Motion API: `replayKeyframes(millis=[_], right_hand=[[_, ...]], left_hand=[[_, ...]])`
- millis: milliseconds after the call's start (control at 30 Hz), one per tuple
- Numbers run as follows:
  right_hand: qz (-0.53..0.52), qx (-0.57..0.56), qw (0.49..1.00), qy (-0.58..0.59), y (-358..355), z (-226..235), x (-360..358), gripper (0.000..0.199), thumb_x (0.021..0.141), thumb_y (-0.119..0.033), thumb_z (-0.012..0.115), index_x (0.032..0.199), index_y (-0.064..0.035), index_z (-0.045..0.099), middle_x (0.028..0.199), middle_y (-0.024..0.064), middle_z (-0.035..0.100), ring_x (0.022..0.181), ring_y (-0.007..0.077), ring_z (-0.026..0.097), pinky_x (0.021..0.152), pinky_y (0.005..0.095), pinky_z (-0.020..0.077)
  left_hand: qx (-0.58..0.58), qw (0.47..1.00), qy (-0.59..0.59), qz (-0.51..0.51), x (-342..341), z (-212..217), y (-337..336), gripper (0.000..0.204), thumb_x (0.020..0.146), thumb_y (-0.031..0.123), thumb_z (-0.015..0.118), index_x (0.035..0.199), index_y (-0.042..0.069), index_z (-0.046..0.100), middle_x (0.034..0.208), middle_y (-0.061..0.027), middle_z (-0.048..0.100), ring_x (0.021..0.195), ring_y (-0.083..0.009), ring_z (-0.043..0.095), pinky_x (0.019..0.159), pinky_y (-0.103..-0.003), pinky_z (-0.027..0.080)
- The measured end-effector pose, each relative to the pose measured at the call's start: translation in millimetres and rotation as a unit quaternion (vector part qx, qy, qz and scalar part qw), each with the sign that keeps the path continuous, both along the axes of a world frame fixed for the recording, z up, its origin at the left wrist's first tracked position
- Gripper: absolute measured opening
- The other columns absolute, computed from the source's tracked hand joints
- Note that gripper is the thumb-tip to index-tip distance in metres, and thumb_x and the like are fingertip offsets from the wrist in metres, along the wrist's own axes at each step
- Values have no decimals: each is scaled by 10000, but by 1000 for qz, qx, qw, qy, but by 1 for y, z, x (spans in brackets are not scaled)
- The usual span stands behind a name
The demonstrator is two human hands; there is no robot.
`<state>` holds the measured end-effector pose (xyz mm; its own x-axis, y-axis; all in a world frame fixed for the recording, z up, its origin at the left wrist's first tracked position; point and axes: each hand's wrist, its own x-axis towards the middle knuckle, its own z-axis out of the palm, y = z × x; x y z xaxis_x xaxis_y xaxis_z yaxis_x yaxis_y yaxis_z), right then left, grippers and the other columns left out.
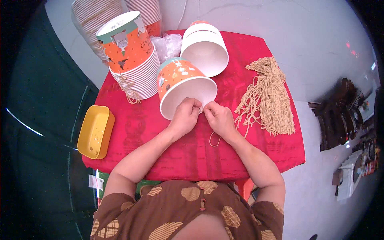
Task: Attaching string handles to Halloween-themed paper buckets.
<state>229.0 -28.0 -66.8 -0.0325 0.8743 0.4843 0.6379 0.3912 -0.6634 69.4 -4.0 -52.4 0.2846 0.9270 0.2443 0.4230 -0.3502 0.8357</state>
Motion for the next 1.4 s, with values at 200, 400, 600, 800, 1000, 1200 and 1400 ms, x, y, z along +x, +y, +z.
replayKeyframes(millis=[200, 400, 600, 800, 1000, 1200, 1400], right_hand=[[6, -30, 999, 11, -1, 5, 0, 102, 856, -145, 612, 832, -46, 629, 693, 194, 637, 661, 380, 650, 567, 480, 498], [5, -17, 1000, 7, -5, 4, -2, 83, 850, -135, 632, 874, -57, 617, 707, 174, 653, 647, 371, 655, 562, 471, 507], [-1, 3, 1000, -7, -4, 5, -4, 85, 847, -121, 638, 894, -66, 594, 685, 172, 645, 630, 361, 657, 533, 463, 506], [11, 45, 998, -45, -5, 5, -4, 61, 847, -113, 634, 870, -63, 607, 655, 166, 633, 611, 337, 656, 504, 442, 502], [42, 127, 982, -133, -4, 5, -2, 64, 833, -107, 638, 814, -59, 600, 620, 130, 608, 547, 313, 630, 467, 415, 492], [57, 149, 974, -161, -5, 7, -2, 75, 829, -94, 630, 784, -52, 587, 602, 121, 590, 548, 303, 627, 464, 408, 491], [78, 45, 996, -22, -2, 2, 0, 66, 838, -111, 625, 863, -51, 631, 712, 162, 645, 634, 359, 645, 550, 443, 507]], left_hand=[[80, 995, 49, -18, -4, -4, -1, 78, 815, 9, 633, 880, -33, 623, 889, -161, 611, 781, -257, 614, 690, -359, 497], [59, 996, 65, -32, -3, -1, -3, 61, 810, 23, 622, 833, -30, 604, 946, -207, 583, 863, -379, 607, 761, -429, 496], [57, 996, 62, -27, -3, 2, -3, 59, 790, 10, 625, 818, -35, 599, 928, -205, 582, 837, -377, 610, 747, -435, 495], [44, 998, 38, -21, -5, -1, -2, 59, 774, 5, 625, 804, -38, 598, 917, -207, 584, 829, -371, 609, 734, -429, 494], [47, 999, 14, -10, -6, -3, 0, 54, 773, 8, 630, 789, -37, 605, 860, -198, 605, 797, -357, 619, 710, -418, 500], [40, 999, 11, -15, -8, -5, 2, 56, 773, 10, 632, 795, -34, 606, 858, -192, 616, 784, -348, 623, 699, -413, 499], [19, 1000, 18, -16, -6, -1, 0, 61, 789, 23, 628, 796, -33, 606, 873, -198, 607, 799, -352, 622, 704, -413, 500]])
